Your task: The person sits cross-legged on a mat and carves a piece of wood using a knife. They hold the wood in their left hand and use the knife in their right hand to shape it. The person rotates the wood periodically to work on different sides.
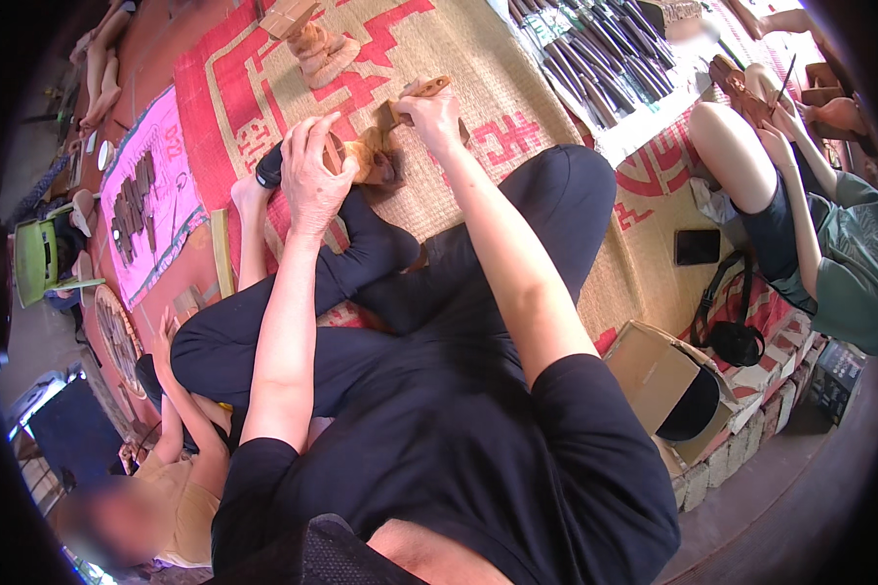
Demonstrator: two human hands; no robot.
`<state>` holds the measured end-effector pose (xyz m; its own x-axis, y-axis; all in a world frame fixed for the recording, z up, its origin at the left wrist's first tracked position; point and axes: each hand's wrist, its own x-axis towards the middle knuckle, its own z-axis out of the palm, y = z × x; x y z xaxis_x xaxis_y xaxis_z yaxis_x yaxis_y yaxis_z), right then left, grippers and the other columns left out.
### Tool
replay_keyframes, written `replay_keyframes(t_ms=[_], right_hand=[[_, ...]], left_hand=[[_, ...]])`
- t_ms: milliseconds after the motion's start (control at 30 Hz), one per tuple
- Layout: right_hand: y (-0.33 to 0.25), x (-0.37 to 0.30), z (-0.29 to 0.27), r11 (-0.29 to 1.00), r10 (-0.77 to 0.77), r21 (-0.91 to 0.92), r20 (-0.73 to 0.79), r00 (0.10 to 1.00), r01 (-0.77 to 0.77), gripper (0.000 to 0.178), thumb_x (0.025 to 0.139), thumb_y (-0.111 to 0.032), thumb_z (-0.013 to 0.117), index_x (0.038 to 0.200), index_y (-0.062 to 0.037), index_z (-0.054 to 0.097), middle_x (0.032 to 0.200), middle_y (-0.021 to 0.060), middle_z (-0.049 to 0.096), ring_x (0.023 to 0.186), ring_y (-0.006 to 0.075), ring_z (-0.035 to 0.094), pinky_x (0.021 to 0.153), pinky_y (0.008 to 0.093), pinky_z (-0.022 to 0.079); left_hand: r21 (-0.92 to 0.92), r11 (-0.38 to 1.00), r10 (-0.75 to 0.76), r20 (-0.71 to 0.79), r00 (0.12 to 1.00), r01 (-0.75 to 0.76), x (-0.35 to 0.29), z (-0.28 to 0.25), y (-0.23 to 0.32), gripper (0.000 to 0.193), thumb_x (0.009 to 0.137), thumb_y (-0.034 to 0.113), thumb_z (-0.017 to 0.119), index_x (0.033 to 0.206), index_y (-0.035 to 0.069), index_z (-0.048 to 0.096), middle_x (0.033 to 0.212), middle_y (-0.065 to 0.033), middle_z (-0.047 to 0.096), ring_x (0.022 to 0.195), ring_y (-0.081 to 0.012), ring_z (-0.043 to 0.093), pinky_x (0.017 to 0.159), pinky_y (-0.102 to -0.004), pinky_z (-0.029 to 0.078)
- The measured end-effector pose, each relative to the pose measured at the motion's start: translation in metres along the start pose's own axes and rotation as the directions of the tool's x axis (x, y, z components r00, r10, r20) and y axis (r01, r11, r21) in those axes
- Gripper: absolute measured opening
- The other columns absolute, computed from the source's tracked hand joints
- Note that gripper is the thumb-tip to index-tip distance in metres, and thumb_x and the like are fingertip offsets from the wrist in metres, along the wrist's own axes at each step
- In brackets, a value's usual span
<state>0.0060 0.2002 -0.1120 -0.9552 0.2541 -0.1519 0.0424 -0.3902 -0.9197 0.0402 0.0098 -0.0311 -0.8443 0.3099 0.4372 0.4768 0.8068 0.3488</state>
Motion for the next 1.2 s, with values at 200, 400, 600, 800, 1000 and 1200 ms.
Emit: replay_keyframes(t_ms=[200,400,600,800,1000,1200], right_hand=[[0.005,-0.016,-0.009,0.997,0.050,-0.050,-0.012,0.999,-0.051,0.012,0.069,0.001,0.070,0.070,-0.0010,0.058,0.064,0.0057,0.060,0.055,0.0118,0.057,0.051,0.0250,0.045],[-0.023,-0.053,-0.038,0.914,0.301,-0.340,0.205,0.931,-0.220,0.012,0.069,-0.006,0.071,0.071,-0.0008,0.061,0.063,0.0067,0.062,0.053,0.0127,0.059,0.049,0.0250,0.046],[-0.022,-0.024,-0.021,0.953,0.192,-0.240,0.018,0.981,-0.183,0.011,0.067,-0.004,0.071,0.074,-0.0012,0.064,0.064,0.0057,0.063,0.054,0.0123,0.060,0.049,0.0246,0.046],[0.006,0.004,0.008,0.999,0.035,0.026,-0.055,0.998,-0.034,0.010,0.073,0.000,0.072,0.076,-0.0011,0.062,0.069,0.0069,0.063,0.058,0.0133,0.061,0.054,0.0243,0.050],[-0.012,-0.024,-0.018,0.931,0.081,-0.360,0.051,0.995,-0.058,0.012,0.067,-0.005,0.071,0.069,-0.0021,0.060,0.064,0.0050,0.061,0.054,0.0114,0.059,0.050,0.0245,0.047],[-0.026,-0.046,-0.038,0.902,0.279,-0.355,0.048,0.959,-0.245,0.008,0.071,-0.006,0.069,0.071,-0.0018,0.061,0.061,0.0055,0.061,0.051,0.0112,0.057,0.047,0.0240,0.044]], left_hand=[[-0.028,0.999,-0.029,0.013,0.999,0.030,-0.001,-0.003,-0.001,0.060,0.065,0.009,0.070,0.124,0.014,0.059,0.120,-0.0095,0.055,0.119,-0.0304,0.050,0.104,-0.0420,0.041],[-0.002,0.999,-0.052,0.024,0.998,0.052,-0.001,0.001,0.000,0.059,0.066,0.009,0.070,0.124,0.015,0.059,0.120,-0.0095,0.055,0.119,-0.0301,0.050,0.104,-0.0420,0.042],[-0.016,0.999,-0.040,0.034,0.999,0.040,-0.002,-0.003,0.002,0.059,0.065,0.010,0.070,0.124,0.015,0.059,0.120,-0.0096,0.054,0.119,-0.0309,0.050,0.104,-0.0422,0.041],[0.000,1.000,-0.001,0.033,0.999,0.001,-0.001,-0.003,0.004,0.059,0.065,0.011,0.071,0.123,0.014,0.059,0.120,-0.0106,0.054,0.119,-0.0308,0.049,0.105,-0.0422,0.040],[0.005,1.000,-0.026,0.024,0.999,0.026,-0.003,0.000,0.001,0.060,0.066,0.011,0.072,0.124,0.014,0.059,0.120,-0.0108,0.055,0.120,-0.0308,0.050,0.105,-0.0421,0.041],[0.010,0.999,-0.031,0.007,1.000,0.031,-0.003,0.001,0.003,0.059,0.066,0.010,0.071,0.123,0.014,0.059,0.120,-0.0101,0.055,0.119,-0.0307,0.050,0.105,-0.0421,0.041]])
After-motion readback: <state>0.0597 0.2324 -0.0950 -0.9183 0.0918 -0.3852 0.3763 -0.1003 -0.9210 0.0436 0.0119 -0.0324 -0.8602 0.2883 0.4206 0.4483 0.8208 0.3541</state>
